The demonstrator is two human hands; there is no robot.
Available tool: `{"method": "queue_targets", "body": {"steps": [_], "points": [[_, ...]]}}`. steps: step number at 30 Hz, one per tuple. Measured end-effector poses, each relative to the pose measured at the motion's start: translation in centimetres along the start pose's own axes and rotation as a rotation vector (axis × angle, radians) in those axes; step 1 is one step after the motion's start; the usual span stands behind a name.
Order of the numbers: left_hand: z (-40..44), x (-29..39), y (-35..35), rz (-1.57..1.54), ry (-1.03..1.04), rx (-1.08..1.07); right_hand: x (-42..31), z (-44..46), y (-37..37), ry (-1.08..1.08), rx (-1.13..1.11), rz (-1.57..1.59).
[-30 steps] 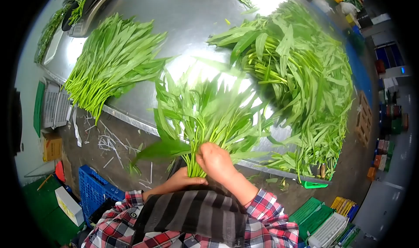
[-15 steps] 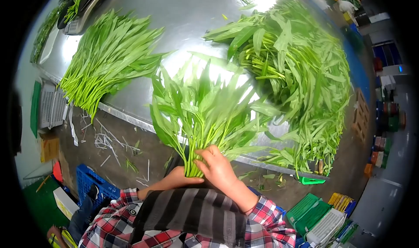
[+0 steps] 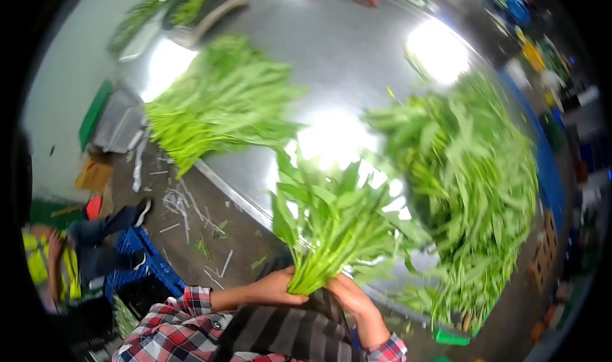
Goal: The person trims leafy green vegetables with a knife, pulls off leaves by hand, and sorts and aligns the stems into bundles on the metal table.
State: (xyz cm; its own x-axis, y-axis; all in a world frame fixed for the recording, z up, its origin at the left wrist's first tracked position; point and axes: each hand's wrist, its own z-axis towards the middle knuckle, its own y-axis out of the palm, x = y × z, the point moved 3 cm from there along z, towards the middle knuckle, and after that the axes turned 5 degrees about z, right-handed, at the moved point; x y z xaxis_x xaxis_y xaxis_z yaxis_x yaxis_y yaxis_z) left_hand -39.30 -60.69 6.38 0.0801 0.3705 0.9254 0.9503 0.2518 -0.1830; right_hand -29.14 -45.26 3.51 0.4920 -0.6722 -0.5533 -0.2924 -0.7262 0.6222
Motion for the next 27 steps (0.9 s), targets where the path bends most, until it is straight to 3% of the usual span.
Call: {"method": "queue_targets", "body": {"steps": [1,4,7,9,10,11,13,15,17,18,20,21,22,23,25,26,27], "points": [[0.3,0.2,-0.4,0.149,-0.031,-0.140,-1.5,0.1,0.6,0.001,-0.049,0.041],[-0.3,-0.6,0.4,-0.001,-0.190,-0.188,-1.7,1.7,-1.4,0.337,0.139,-0.251],[-0.7,-0.7,0.1,-0.198,-0.267,-0.169,-0.5,4.1,-0.2,0.212,0.012,-0.321],[-1.0,-1.5,-0.6,-0.295,-0.338,-0.162,-2.8,4.4,1.2,0.344,-0.064,-0.461],[-0.9,1.1,-2.8,-0.370,-0.325,-0.130,-3.5,4.6,1.2,0.312,-0.168,-0.420],[-0.4,2.5,-5.3,-0.376,-0.435,-0.232,-3.8,4.5,0.9,0.278,-0.263,-0.379],[1.2,6.8,-12.9,-0.406,-0.406,-0.158,-5.8,4.4,1.4,0.172,-0.322,-0.411],[4.9,8.4,-21.3,-0.206,-0.179,-0.094,-7.3,5.3,2.3,0.140,-0.244,-0.401],[7.7,16.0,-29.4,0.122,0.081,0.183,-6.7,7.3,1.1,0.036,-0.107,-0.397],[10.4,16.5,-33.2,0.239,0.213,0.273,-7.2,7.5,2.3,-0.159,0.023,-0.470],[15.3,18.5,-39.8,0.331,0.196,0.395,-8.3,8.5,3.6,-0.199,0.077,-0.547],[17.5,19.6,-42.3,0.348,0.320,0.421,-9.4,9.2,4.1,-0.220,0.103,-0.590],[20.1,19.5,-45.3,0.503,0.313,0.525,-10.5,9.6,5.0,-0.235,0.163,-0.617],[22.4,18.9,-47.7,0.448,0.198,0.534,-9.3,10.8,3.9,-0.364,0.191,-0.664],[28.2,14.4,-52.7,0.496,0.122,0.540,-10.4,11.5,3.9,-0.114,0.310,-0.666],[30.9,11.5,-54.4,0.573,0.071,0.507,-10.9,11.8,4.2,-0.136,0.322,-0.661],[32.4,6.0,-55.8,0.379,0.069,0.470,-11.2,11.7,4.2,-0.158,0.318,-0.675]]}}
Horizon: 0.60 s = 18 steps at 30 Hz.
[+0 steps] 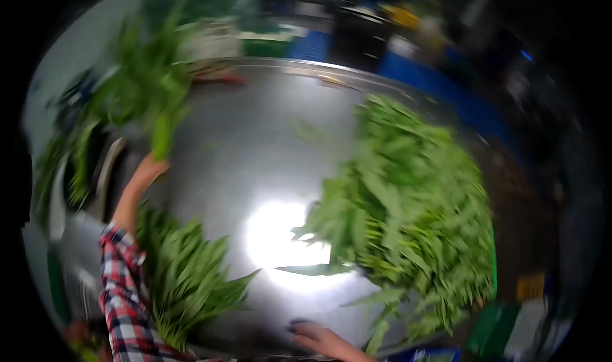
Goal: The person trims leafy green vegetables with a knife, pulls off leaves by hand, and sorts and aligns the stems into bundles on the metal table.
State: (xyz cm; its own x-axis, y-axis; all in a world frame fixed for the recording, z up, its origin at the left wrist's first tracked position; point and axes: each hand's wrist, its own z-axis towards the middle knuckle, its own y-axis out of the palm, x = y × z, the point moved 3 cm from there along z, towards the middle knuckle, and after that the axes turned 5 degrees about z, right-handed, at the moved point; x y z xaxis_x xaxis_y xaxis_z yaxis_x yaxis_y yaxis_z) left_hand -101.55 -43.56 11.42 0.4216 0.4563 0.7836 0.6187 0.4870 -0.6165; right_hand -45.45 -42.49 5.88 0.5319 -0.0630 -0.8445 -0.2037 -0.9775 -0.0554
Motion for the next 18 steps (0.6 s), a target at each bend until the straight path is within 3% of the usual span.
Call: {"method": "queue_targets", "body": {"steps": [1,2,4,8,9,13,16,18], "points": [[1.3,-5.1,1.4,0.092,-0.162,-0.114,-0.4,0.2,0.2,0.089,0.008,0.027],[0.9,-9.1,2.2,0.412,-0.262,-0.242,-0.8,-0.1,0.4,0.111,0.038,0.021],[0.2,-14.8,1.6,-0.014,-0.490,-0.377,-1.3,-0.1,0.0,0.135,0.051,-0.016],[1.1,-14.7,1.9,0.037,-0.625,-0.415,1.1,0.1,-1.7,0.128,0.143,0.022],[-0.6,-6.4,1.8,0.518,-0.655,-0.364,1.3,0.1,-2.0,0.114,0.172,0.043],[-1.6,-1.5,1.7,1.128,-0.377,0.023,2.2,-1.4,-2.8,0.079,0.226,0.101],[-1.7,1.6,6.1,0.736,0.199,0.304,2.5,-3.6,-3.6,0.125,0.199,0.130],[-3.1,5.1,11.6,0.390,0.280,0.186,3.9,-4.5,-4.0,0.152,0.161,0.145]]}}
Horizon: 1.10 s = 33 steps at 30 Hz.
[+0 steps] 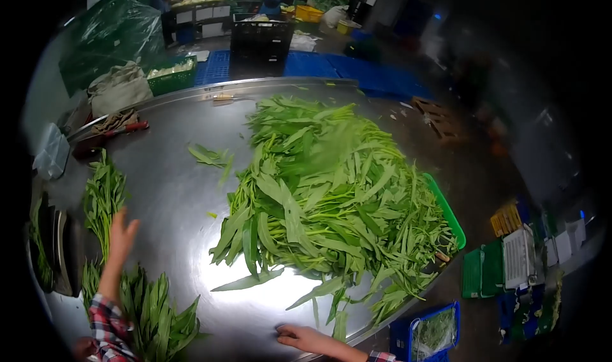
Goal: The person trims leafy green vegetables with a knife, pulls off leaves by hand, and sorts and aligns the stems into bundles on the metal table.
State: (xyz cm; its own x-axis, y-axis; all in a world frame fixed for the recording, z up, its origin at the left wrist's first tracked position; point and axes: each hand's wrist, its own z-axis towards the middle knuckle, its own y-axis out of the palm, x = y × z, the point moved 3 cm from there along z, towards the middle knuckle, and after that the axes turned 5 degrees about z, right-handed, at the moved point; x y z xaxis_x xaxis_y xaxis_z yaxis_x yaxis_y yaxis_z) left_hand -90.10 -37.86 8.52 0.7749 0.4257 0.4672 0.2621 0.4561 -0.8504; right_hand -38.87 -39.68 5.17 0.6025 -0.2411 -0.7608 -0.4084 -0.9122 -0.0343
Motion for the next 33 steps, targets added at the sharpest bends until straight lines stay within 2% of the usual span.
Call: {"method": "queue_targets", "body": {"steps": [1,4,6,7,9,11,14,15,18,19,22,23,26,28,30,31,33], "points": [[-0.6,3.1,1.7,-0.087,0.035,-0.026,0.3,-0.5,-0.3,-0.003,0.006,0.007],[-1.1,11.7,7.0,-0.364,-0.029,-0.296,0.7,-2.8,-1.9,-0.018,0.004,0.017],[-0.1,14.5,11.7,-0.386,-0.043,-0.349,0.8,-4.2,-3.5,-0.040,-0.026,0.016],[0.6,17.1,12.5,-0.347,-0.034,-0.360,2.1,-4.7,-4.2,-0.244,0.051,-0.001],[3.1,21.1,14.4,-0.341,-0.013,-0.361,2.1,-5.6,-7.1,-0.246,0.018,0.019],[6.1,23.6,17.2,-0.254,-0.128,-0.372,-0.5,-8.0,-10.7,-0.216,-0.002,0.039],[10.4,25.8,23.2,-0.105,-0.274,-0.485,2.2,-9.1,-15.8,-0.229,0.054,0.036],[11.2,26.6,25.2,-0.018,-0.302,-0.557,2.5,-9.5,-17.1,-0.348,0.059,-0.017],[10.5,29.4,26.8,0.126,-0.206,-0.692,5.0,-10.1,-20.4,-0.166,0.056,0.199],[10.1,30.8,25.0,0.186,-0.332,-0.623,4.3,-10.3,-21.3,-0.139,0.049,0.249],[9.8,30.1,20.6,-0.212,-0.383,-0.790,4.7,-8.9,-22.9,-0.203,-0.056,0.028],[9.5,27.4,21.2,-0.431,-0.599,-0.808,4.0,-8.6,-23.2,-0.192,-0.095,0.102],[7.2,22.1,20.0,-0.787,-0.824,-0.698,3.2,-7.5,-23.8,-0.198,-0.145,0.121],[5.3,19.4,19.2,-0.939,-0.789,-0.564,2.4,-6.9,-23.5,-0.162,-0.143,0.116],[3.8,16.4,19.6,-1.181,-0.875,-0.418,1.6,-6.4,-23.0,-0.164,-0.142,0.089],[3.3,17.7,19.2,-1.331,-0.892,-0.358,0.6,-6.2,-22.1,-0.171,-0.180,0.008],[3.2,16.6,20.8,-1.381,-0.831,-0.467,-1.4,-7.0,-22.0,-0.171,-0.275,-0.144]]}}
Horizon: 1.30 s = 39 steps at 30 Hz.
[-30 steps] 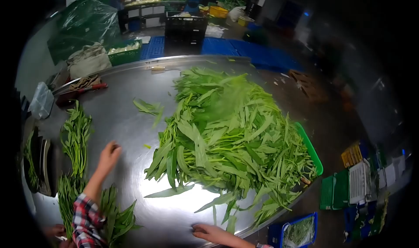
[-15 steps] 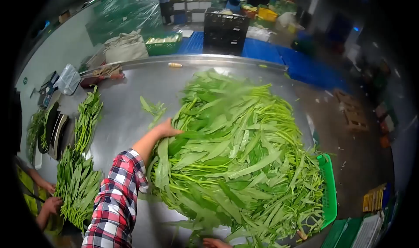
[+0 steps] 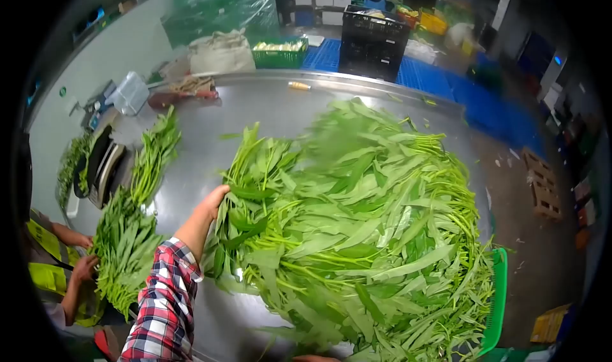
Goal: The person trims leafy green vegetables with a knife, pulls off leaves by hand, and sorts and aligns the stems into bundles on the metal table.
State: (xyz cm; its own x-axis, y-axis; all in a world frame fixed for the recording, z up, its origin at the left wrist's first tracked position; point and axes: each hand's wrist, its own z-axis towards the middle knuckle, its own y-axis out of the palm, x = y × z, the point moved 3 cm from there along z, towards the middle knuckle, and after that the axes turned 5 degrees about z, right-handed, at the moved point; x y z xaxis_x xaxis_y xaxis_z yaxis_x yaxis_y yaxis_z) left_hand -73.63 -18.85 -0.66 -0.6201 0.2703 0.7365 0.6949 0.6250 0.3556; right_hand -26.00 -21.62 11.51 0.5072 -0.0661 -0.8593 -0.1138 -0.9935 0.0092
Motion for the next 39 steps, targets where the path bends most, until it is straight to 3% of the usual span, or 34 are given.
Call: {"method": "queue_targets", "body": {"steps": [2,4,5,6,10,12,14,16,19,21,23,25,27,28,29,31,33,35,38,39], "points": [[0.7,-0.4,-0.6,-0.032,-0.026,-0.045,-3.1,0.2,-0.9,0.019,-0.121,0.378],[-0.1,0.3,-0.6,-0.025,0.040,-0.080,-7.5,0.8,-3.4,0.113,-0.026,0.281],[-0.5,0.8,-0.7,-0.017,0.077,-0.095,-9.6,1.8,-4.5,0.031,-0.044,0.334],[-0.6,1.2,-1.5,-0.005,0.135,0.024,-11.7,3.3,-4.8,0.029,0.074,0.229],[-0.8,2.4,-4.7,-0.025,0.336,0.117,-17.5,11.9,-6.1,-0.170,0.048,-0.350],[-1.5,2.1,-4.9,0.015,0.263,0.146,-18.8,17.9,-6.5,-0.529,0.171,-0.835],[-2.9,2.1,-4.2,0.051,0.172,0.164,-18.5,24.5,-7.0,-0.518,0.071,-1.042],[-3.8,2.2,-2.9,0.058,0.199,0.112,-17.1,29.1,-7.5,-0.765,0.057,-1.349],[-4.7,2.3,-3.0,0.069,0.190,0.036,-15.5,32.7,-9.6,-0.668,-0.053,-1.610],[-5.3,2.4,-4.9,0.165,0.162,0.100,-16.8,31.2,-13.6,-0.267,0.003,-1.701],[-6.5,2.7,-5.2,0.182,0.162,0.121,-17.7,27.2,-17.0,0.264,0.048,-1.866],[-7.1,2.3,-5.1,0.164,0.161,0.128,-15.8,23.9,-21.6,0.418,0.115,-1.471],[-7.4,1.9,-4.9,0.111,0.169,0.150,-17.1,22.5,-23.3,0.204,0.346,-1.374],[-7.6,1.6,-4.8,0.084,0.177,0.181,-19.4,23.0,-22.2,0.293,0.584,-1.478],[-8.0,1.2,-4.8,0.057,0.184,0.215,-21.1,23.7,-20.7,0.196,0.656,-1.682],[-9.1,0.9,-5.0,-0.030,0.233,0.274,-21.6,26.8,-17.0,-0.120,0.491,-1.556],[-11.2,1.0,-4.8,-0.044,0.302,0.306,-20.2,30.6,-11.8,-0.359,0.064,-1.449],[-13.3,0.7,-4.6,-0.076,0.338,0.340,-17.8,33.5,-7.2,-0.866,-0.128,-1.592],[-16.0,-0.4,-5.0,-0.135,0.332,0.384,-16.2,36.9,-4.9,-0.730,-0.191,-1.632],[-17.1,-0.9,-4.6,-0.113,0.309,0.399,-16.9,37.2,-5.5,-0.778,-0.125,-1.690]]}}
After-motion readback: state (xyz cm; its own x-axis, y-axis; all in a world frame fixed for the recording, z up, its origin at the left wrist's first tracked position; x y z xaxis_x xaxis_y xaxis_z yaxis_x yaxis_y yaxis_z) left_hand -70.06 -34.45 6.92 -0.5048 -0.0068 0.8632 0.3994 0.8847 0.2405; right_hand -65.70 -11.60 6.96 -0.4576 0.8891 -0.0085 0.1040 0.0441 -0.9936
